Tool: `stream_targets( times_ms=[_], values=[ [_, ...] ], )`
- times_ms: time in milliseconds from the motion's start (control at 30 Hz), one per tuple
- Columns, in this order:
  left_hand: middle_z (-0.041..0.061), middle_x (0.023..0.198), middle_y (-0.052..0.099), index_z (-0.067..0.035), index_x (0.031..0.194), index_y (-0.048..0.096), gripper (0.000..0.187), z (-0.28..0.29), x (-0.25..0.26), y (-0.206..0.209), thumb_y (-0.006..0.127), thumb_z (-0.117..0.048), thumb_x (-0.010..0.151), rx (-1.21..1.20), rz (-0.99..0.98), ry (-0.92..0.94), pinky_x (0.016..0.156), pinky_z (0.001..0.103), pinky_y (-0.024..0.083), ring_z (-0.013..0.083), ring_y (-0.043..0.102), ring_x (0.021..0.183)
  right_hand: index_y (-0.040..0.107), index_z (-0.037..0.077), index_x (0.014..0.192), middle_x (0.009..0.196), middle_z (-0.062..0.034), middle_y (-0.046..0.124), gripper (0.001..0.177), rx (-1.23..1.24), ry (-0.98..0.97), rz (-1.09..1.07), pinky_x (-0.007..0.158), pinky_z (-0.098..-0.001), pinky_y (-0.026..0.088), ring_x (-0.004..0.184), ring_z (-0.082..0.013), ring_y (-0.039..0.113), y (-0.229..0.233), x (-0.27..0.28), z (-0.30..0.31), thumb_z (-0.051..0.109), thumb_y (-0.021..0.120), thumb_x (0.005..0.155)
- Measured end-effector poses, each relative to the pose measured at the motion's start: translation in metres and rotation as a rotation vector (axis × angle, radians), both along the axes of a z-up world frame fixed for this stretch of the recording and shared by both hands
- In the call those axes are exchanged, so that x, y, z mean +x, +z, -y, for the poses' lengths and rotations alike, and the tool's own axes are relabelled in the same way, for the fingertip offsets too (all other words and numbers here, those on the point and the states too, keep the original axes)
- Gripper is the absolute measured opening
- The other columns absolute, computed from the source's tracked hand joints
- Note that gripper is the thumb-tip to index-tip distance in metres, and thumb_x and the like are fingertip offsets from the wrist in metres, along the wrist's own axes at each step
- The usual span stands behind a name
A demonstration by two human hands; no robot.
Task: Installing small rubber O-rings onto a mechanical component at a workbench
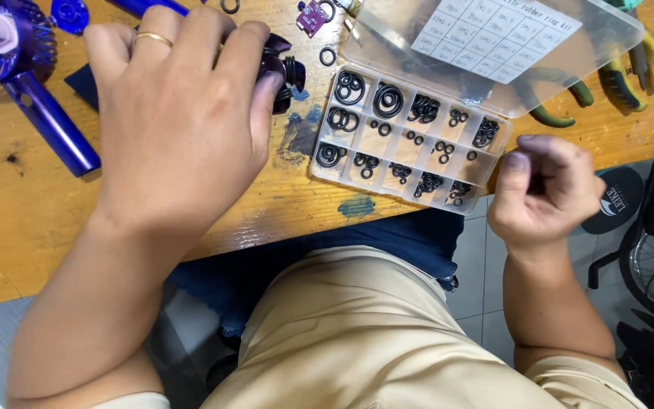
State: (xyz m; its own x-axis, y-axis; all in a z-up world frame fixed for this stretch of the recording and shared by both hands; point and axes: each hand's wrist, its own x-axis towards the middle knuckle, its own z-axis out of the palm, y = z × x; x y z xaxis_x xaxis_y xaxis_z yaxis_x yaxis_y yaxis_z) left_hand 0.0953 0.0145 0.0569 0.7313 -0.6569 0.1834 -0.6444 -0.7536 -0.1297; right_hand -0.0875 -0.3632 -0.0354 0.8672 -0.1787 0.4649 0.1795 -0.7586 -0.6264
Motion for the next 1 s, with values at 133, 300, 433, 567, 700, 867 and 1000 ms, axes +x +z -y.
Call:
stream_targets(
  times_ms=[133, 300, 433, 567, 700, 867, 1000],
  values=[
    [0.001, 0.119, 0.074, -0.022, 0.14, 0.084, 0.029, 0.0, 0.0, -0.013, 0.09, -0.043, 0.122, -0.032, 0.059, 0.019, 0.093, 0.046, 0.04, 0.0293, 0.063, 0.111, 0.071, -0.014, 0.129, 0.112, -0.0279, 0.07, 0.023, -0.056, 0.033, -0.063, 0.074, -0.0413, 0.053, 0.088, -0.0347, 0.069, -0.006, -0.01, -0.003, 0.006, 0.075, 0.117],
    [0.004, 0.119, 0.075, -0.018, 0.144, 0.084, 0.031, -0.005, 0.001, -0.019, 0.087, -0.039, 0.121, -0.083, 0.008, 0.014, 0.092, 0.048, 0.039, 0.0323, 0.063, 0.107, 0.068, -0.019, 0.126, 0.106, -0.031, 0.07, 0.025, -0.009, 0.119, -0.027, 0.075, -0.0442, 0.054, 0.081, -0.0373, 0.069, 0.0, 0.008, -0.01, 0.005, 0.072, 0.118],
    [0.008, 0.119, 0.077, -0.014, 0.148, 0.088, 0.032, -0.01, 0.004, -0.022, 0.085, -0.035, 0.125, -0.147, -0.064, -0.002, 0.096, 0.051, 0.04, 0.036, 0.067, 0.107, 0.062, -0.019, 0.123, 0.099, -0.0337, 0.066, 0.011, 0.044, 0.166, 0.085, 0.09, -0.0555, 0.056, 0.089, -0.0448, 0.065, 0.012, 0.019, -0.01, -0.01, 0.062, 0.117],
    [0.011, 0.118, 0.077, -0.011, 0.147, 0.088, 0.03, -0.015, 0.007, -0.022, 0.082, -0.033, 0.127, -0.184, -0.111, -0.006, 0.097, 0.053, 0.04, 0.0388, 0.069, 0.108, 0.059, -0.017, 0.119, 0.117, -0.0345, 0.055, 0.036, 0.002, 0.127, 0.088, 0.083, -0.0535, 0.07, 0.09, -0.0473, 0.072, 0.029, 0.016, -0.009, -0.04, 0.041, 0.098],
    [0.012, 0.119, 0.077, -0.009, 0.147, 0.087, 0.029, -0.014, 0.008, -0.021, 0.082, -0.029, 0.127, -0.217, -0.151, -0.018, 0.097, 0.054, 0.039, 0.0402, 0.069, 0.107, 0.064, -0.003, 0.113, 0.126, -0.0257, 0.053, 0.03, -0.087, 0.116, 0.162, 0.09, -0.0547, 0.056, 0.107, -0.0427, 0.059, 0.004, -0.024, 0.013, -0.023, 0.064, 0.09],
    [0.01, 0.124, 0.079, -0.01, 0.151, 0.086, 0.033, -0.012, 0.008, -0.019, 0.08, -0.031, 0.125, -0.224, -0.181, -0.025, 0.096, 0.054, 0.039, 0.0396, 0.069, 0.106, 0.077, 0.017, 0.106, 0.12, -0.0158, 0.061, 0.007, -0.262, 0.302, 0.214, 0.097, -0.0538, 0.056, 0.113, -0.0355, 0.057, -0.086, -0.104, 0.022, 0.021, 0.079, 0.101],
    [0.008, 0.13, 0.077, -0.011, 0.151, 0.082, 0.038, -0.011, 0.005, -0.016, 0.081, -0.031, 0.119, -0.209, -0.205, -0.01, 0.099, 0.055, 0.041, 0.0387, 0.067, 0.111, 0.071, 0.001, 0.137, 0.135, -0.021, 0.07, 0.034, 0.235, -0.248, -0.735, 0.116, -0.0499, 0.051, 0.133, -0.0372, 0.063, -0.182, -0.149, 0.051, 0.022, 0.064, 0.112]
  ],
)
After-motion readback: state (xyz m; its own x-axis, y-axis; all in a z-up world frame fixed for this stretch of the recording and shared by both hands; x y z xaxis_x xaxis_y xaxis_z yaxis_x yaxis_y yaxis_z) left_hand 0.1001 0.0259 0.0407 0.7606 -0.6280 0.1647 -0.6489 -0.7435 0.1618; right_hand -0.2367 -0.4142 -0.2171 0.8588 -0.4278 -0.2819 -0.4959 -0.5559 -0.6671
